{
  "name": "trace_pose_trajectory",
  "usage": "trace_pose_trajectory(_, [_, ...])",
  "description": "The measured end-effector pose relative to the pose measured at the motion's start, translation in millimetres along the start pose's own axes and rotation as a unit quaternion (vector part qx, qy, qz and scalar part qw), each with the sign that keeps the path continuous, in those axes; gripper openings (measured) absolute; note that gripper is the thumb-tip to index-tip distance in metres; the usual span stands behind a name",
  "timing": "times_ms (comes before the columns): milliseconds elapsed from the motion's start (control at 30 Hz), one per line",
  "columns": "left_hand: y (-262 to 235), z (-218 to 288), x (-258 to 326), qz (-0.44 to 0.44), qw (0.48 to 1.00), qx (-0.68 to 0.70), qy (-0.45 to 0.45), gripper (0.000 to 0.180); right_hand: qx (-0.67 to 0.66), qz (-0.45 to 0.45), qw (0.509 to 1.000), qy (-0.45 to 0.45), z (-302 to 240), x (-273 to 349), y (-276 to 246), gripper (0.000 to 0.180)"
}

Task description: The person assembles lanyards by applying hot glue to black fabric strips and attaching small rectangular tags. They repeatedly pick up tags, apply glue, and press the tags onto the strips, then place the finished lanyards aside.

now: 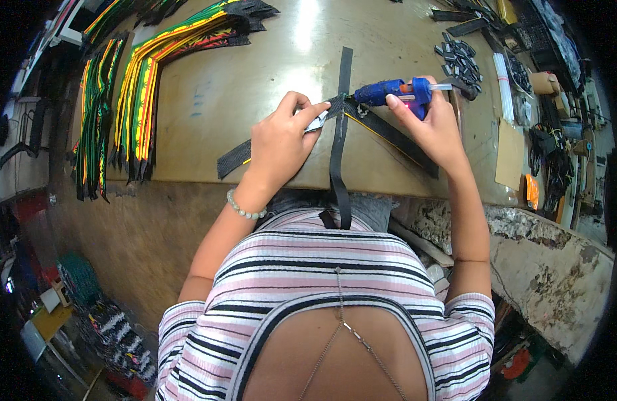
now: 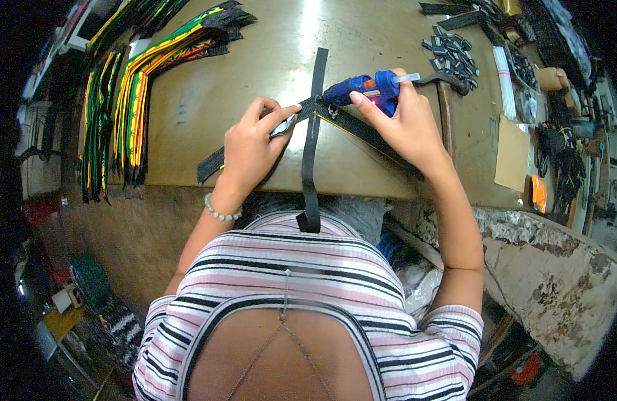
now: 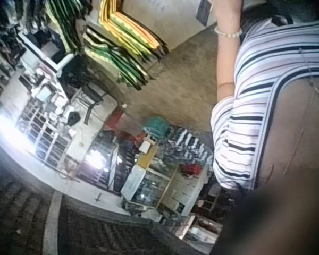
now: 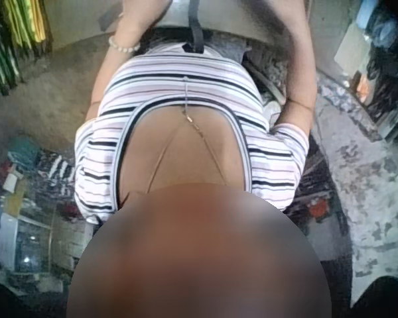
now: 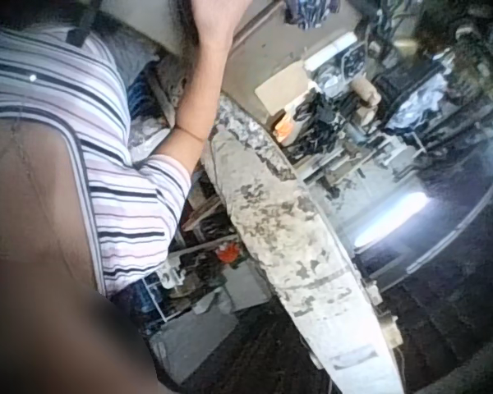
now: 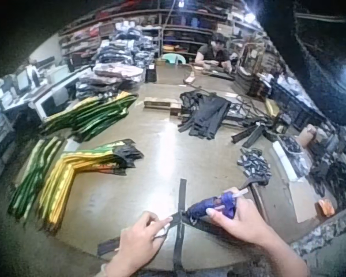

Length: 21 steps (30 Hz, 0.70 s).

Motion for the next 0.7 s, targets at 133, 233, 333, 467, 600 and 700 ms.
trace_pose_trajectory(133, [1.2,-0.6,0.8,0.004,1.0,-0.004,0.003,0.027,0.045,0.018,0.999,-0.006,-2.1,-2.1,-1.2,0.045])
trace_pose_trajectory(233, [1.9,-0.6,0.7,0.0,1.0,-0.012,0.001,0.027,-0.003,0.025,1.0,-0.008,-3.7,5.5,1.0,0.044])
trace_pose_trajectory(333, [2.0,-0.4,0.7,0.0,1.0,-0.017,-0.001,0.026,0.012,0.012,1.0,-0.007,-2.8,17.6,3.1,0.043])
trace_pose_trajectory(467, [1.6,0.0,1.3,0.008,1.0,-0.01,0.005,0.026,0.005,-0.015,1.0,-0.016,-7.9,33.4,5.7,0.045])
trace_pose_trajectory(600, [2.0,0.1,0.9,0.0,1.0,-0.018,0.0,0.028,-0.007,-0.088,0.996,-0.023,-11.2,43.6,9.8,0.046])
trace_pose_trajectory(700, [-3.5,3.9,-2.8,0.014,1.0,0.024,0.015,0.029,-0.254,-0.105,0.959,0.073,26.8,54.7,-6.2,0.04])
Point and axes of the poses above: each hand's wrist, its own x-axis away from the middle knuckle, its own y-axis out of the palm, z = x × y, the point moved 7 cm from there along -x, towards the middle knuckle, and after that the axes turned 1 degree about -z, right-handed, at the moved point
